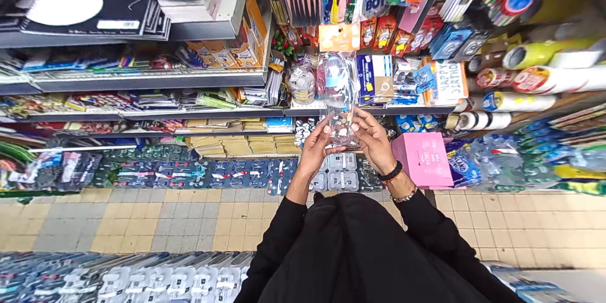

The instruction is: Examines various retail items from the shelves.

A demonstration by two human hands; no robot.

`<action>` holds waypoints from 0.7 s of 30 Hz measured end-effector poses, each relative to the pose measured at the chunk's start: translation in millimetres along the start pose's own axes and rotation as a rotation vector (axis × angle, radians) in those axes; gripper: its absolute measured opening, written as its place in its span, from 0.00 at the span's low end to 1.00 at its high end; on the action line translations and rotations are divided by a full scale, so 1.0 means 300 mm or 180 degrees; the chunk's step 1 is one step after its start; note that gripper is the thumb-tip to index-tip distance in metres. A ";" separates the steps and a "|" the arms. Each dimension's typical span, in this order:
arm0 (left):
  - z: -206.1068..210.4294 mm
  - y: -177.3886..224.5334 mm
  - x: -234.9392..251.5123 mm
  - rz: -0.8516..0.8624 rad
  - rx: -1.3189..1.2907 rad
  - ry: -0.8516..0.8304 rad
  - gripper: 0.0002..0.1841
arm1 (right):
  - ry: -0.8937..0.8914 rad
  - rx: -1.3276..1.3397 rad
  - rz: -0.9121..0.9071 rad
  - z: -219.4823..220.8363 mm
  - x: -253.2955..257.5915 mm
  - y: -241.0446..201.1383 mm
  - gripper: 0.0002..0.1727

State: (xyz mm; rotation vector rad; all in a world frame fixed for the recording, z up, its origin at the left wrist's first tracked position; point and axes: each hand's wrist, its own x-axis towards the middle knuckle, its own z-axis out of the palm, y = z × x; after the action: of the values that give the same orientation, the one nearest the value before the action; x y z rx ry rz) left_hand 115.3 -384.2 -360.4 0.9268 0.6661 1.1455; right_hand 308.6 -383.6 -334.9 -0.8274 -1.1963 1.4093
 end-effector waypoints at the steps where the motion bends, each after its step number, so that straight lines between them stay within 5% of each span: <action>1: -0.001 -0.001 0.001 0.0032 0.0011 -0.0010 0.26 | -0.0010 -0.0028 -0.0024 0.001 0.002 0.001 0.28; 10: -0.013 0.012 0.016 0.0127 0.0011 -0.0074 0.27 | -0.0024 -0.0161 -0.0335 0.028 0.019 -0.009 0.34; 17: 0.001 0.009 0.002 0.0070 0.0371 -0.0104 0.27 | 0.0276 -0.0436 -0.0537 0.060 0.008 0.012 0.54; 21: 0.001 0.016 0.000 0.0013 0.0424 -0.0246 0.28 | 0.0460 -0.0747 -0.0511 0.060 0.039 0.014 0.55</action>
State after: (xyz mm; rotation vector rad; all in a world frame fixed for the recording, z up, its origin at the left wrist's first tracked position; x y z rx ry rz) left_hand 113.4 -383.7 -356.1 1.0805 0.6840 1.0732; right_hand 288.1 -376.1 -333.0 -0.9557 -1.3009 1.0747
